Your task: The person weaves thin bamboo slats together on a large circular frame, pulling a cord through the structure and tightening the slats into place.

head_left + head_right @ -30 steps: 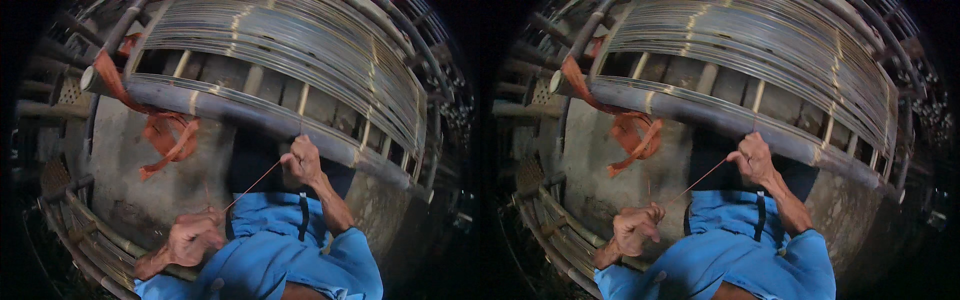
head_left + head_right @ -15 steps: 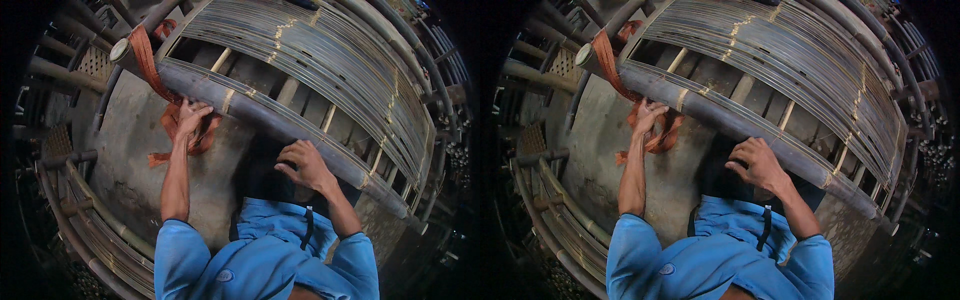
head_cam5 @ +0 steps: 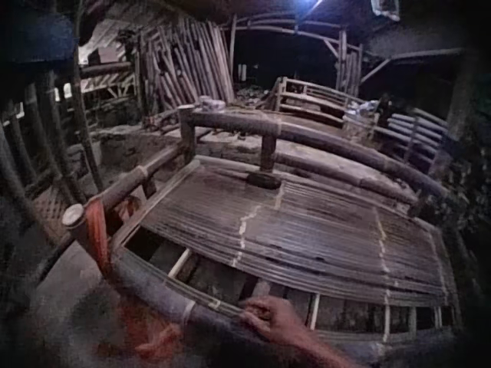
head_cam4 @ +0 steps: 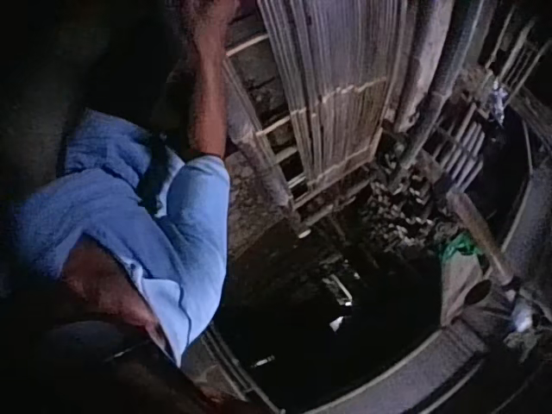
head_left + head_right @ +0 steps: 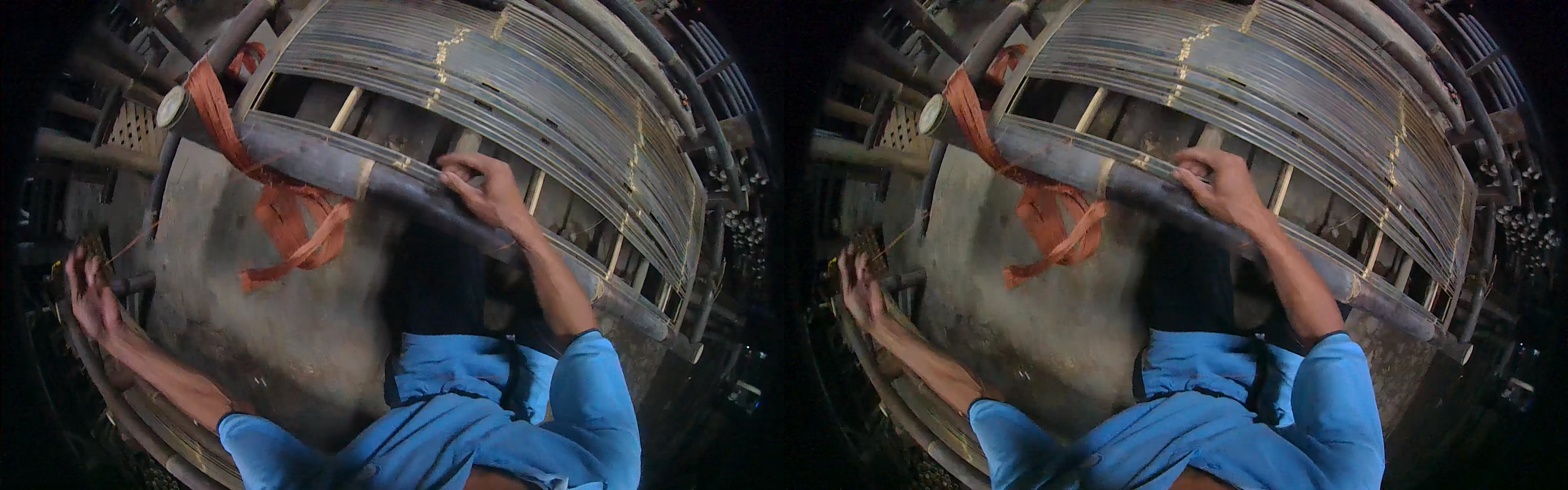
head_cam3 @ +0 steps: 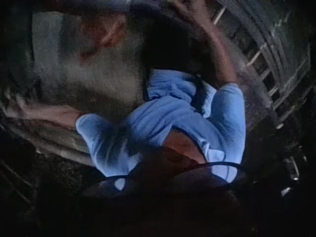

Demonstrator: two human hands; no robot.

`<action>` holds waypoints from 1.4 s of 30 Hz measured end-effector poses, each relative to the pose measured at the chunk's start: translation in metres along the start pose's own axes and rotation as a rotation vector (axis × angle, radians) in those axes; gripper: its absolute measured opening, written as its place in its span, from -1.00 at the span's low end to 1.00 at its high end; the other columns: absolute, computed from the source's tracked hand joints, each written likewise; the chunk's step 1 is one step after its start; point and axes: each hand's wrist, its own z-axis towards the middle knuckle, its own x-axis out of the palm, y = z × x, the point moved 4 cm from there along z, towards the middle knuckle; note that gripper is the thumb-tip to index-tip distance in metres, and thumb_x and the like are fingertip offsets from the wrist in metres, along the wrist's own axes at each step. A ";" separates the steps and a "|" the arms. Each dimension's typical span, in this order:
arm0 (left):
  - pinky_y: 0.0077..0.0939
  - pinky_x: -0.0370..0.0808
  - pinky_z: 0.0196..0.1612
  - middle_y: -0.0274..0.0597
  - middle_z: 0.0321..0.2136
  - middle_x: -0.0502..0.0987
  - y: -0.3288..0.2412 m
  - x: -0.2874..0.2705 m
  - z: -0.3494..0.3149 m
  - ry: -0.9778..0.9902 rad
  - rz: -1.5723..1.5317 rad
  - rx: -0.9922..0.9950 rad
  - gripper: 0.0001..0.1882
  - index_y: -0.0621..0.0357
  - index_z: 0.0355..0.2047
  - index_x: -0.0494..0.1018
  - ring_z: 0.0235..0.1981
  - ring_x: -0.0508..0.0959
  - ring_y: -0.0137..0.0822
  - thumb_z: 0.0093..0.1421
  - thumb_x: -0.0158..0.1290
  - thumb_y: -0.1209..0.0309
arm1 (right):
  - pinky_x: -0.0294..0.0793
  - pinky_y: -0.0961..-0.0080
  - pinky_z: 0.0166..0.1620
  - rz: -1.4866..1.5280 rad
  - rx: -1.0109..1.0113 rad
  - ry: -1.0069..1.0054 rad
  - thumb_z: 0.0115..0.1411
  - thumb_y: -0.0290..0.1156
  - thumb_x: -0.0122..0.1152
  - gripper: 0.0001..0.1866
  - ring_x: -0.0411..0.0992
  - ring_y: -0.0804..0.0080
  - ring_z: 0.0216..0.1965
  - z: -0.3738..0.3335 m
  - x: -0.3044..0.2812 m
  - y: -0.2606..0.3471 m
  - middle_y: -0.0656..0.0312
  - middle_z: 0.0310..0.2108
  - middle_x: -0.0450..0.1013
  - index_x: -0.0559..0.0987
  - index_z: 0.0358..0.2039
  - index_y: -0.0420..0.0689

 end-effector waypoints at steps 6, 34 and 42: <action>-0.55 0.50 -0.15 -0.29 -0.27 0.67 0.218 0.210 0.081 0.402 1.289 0.161 -0.63 0.11 0.00 0.66 -0.31 0.58 -0.48 0.23 0.01 0.54 | 0.58 0.24 0.03 0.101 0.215 0.105 0.22 -0.30 0.27 -0.54 0.64 0.04 -0.08 0.095 0.072 -0.008 -0.09 -0.15 0.64 0.58 0.10 -0.22; -0.59 0.35 -0.57 -0.15 -0.38 0.63 0.331 0.301 0.016 0.800 0.655 -0.583 -0.34 0.12 0.28 0.40 -0.51 0.46 -0.50 0.13 0.24 0.51 | 0.36 0.65 -0.28 0.710 -0.041 0.326 0.38 -0.31 0.19 -0.79 0.37 0.66 -0.36 0.119 0.081 0.025 0.36 -0.41 0.48 0.62 -0.16 -0.20; -0.30 0.54 -0.09 -0.01 -0.23 0.66 0.151 0.178 0.048 0.357 1.817 0.412 -0.69 0.14 -0.15 0.66 -0.24 0.66 -0.02 0.11 0.29 0.30 | 0.53 0.03 -0.12 -0.114 -0.039 -0.346 0.23 -0.34 0.04 -0.71 0.56 -0.24 -0.23 0.119 0.010 -0.013 -0.24 -0.29 0.58 0.64 -0.24 -0.25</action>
